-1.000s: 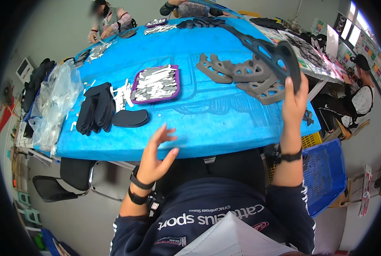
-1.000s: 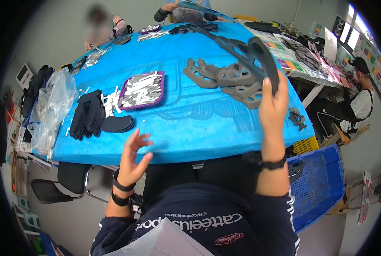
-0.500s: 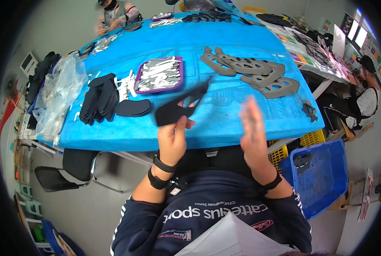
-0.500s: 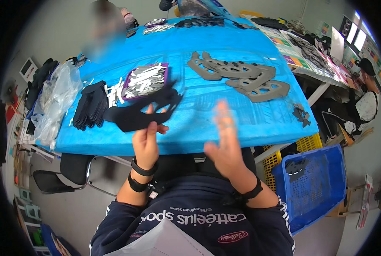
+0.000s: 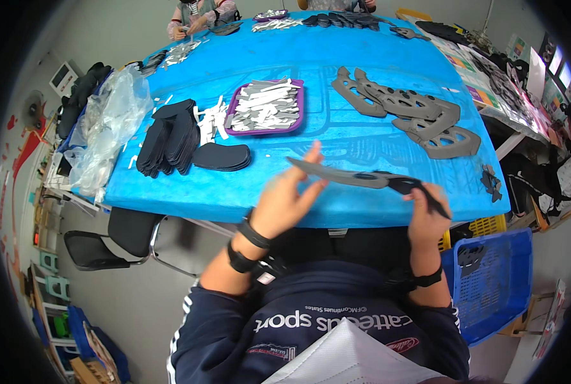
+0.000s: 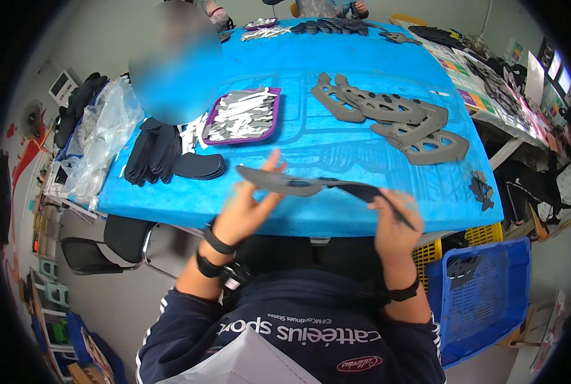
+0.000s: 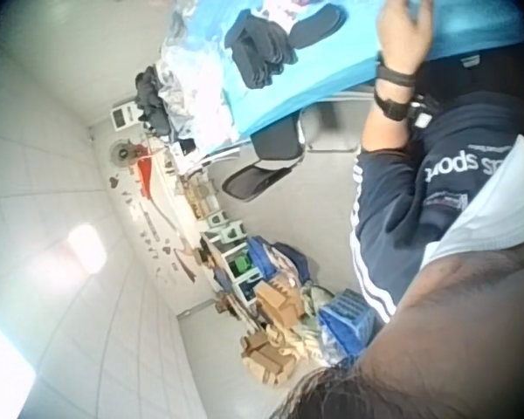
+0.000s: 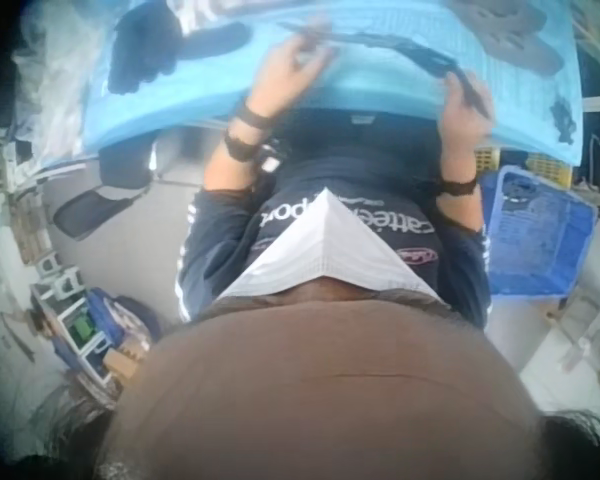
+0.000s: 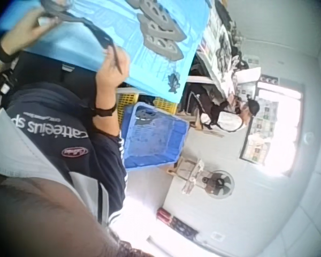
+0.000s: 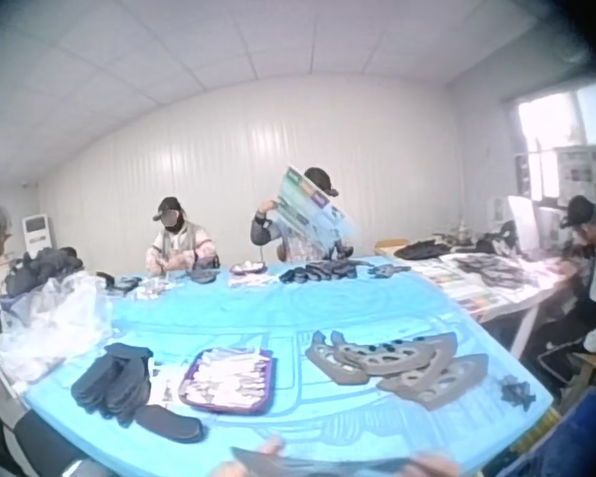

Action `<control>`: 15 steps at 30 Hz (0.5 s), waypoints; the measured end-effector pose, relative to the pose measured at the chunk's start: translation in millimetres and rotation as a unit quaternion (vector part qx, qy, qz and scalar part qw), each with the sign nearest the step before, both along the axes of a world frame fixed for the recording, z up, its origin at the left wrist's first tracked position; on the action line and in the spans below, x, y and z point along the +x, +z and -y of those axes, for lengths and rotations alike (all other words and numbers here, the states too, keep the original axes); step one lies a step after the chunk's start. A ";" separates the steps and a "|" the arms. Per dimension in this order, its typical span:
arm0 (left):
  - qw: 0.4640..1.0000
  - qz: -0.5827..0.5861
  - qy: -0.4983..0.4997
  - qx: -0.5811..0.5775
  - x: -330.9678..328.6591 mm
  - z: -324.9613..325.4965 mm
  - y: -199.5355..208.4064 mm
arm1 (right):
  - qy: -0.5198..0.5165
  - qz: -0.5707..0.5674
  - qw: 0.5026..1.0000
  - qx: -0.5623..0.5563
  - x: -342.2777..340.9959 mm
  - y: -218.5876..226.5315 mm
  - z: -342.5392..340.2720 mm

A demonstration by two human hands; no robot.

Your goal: The person is picking up black shoe upper components and applying small white adhesive strips to them on a blue worktable.

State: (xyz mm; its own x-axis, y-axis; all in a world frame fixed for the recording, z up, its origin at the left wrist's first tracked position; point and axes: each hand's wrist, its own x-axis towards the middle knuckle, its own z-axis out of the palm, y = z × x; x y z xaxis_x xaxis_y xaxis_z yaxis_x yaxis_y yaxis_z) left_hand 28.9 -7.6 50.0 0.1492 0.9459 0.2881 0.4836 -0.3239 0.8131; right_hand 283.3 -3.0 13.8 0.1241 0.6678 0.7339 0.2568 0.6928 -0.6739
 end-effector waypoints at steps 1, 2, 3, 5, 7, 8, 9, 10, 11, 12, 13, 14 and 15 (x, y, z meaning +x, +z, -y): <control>0.984 -0.112 0.010 0.137 -11.5 -10.8 9.9 | -0.030 -0.031 0.999 0.013 12.2 -2.3 -5.7; 0.961 -0.189 0.057 0.193 -22.3 -20.1 21.1 | -0.037 -0.030 0.999 0.010 24.3 -0.9 -9.7; 0.941 -0.257 0.069 0.207 -37.0 -33.6 32.8 | -0.096 0.017 0.994 0.043 34.7 0.7 -13.8; 0.904 -0.324 0.082 0.266 -66.8 -63.8 48.7 | -0.152 0.065 0.984 0.071 48.6 -2.3 -20.4; 0.923 -0.325 0.062 0.193 -88.0 -101.9 54.9 | -0.218 0.132 0.965 0.058 57.7 -11.3 -28.5; 0.938 -0.309 0.059 0.143 -96.2 -120.1 52.9 | -0.210 0.151 0.964 0.067 59.6 -13.9 -32.2; 0.939 -0.309 0.059 0.141 -102.6 -137.1 45.6 | -0.210 0.152 0.964 0.065 59.5 -17.6 -34.7; 0.928 -0.343 0.037 0.139 -108.9 -152.4 37.5 | -0.206 0.123 0.970 0.037 58.4 -20.3 -37.1; 0.916 -0.377 0.012 0.136 -111.1 -164.1 30.7 | -0.205 0.094 0.974 0.006 58.6 -22.4 -37.9; 0.916 -0.376 0.008 0.137 -114.9 -173.0 23.9 | -0.209 0.094 0.973 0.005 57.5 -21.6 -38.9; 0.903 -0.411 0.007 0.123 -114.3 -179.1 20.2 | -0.192 0.036 0.981 -0.018 56.4 -20.5 -39.4; 0.889 -0.445 0.007 0.110 -115.7 -183.7 17.7 | -0.174 -0.023 0.984 -0.039 56.3 -19.8 -40.1; 0.889 -0.445 0.002 0.111 -120.0 -185.9 16.4 | -0.178 -0.023 0.983 -0.040 57.2 -22.1 -41.3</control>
State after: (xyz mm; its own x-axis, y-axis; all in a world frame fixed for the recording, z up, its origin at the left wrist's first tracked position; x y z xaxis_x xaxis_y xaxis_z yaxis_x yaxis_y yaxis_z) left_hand -91.1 178.3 66.4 0.4074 0.8818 0.2375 0.9050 -0.4247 0.0246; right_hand 340.5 38.2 -8.4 0.3928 0.6313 0.6687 0.4415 0.5084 -0.7394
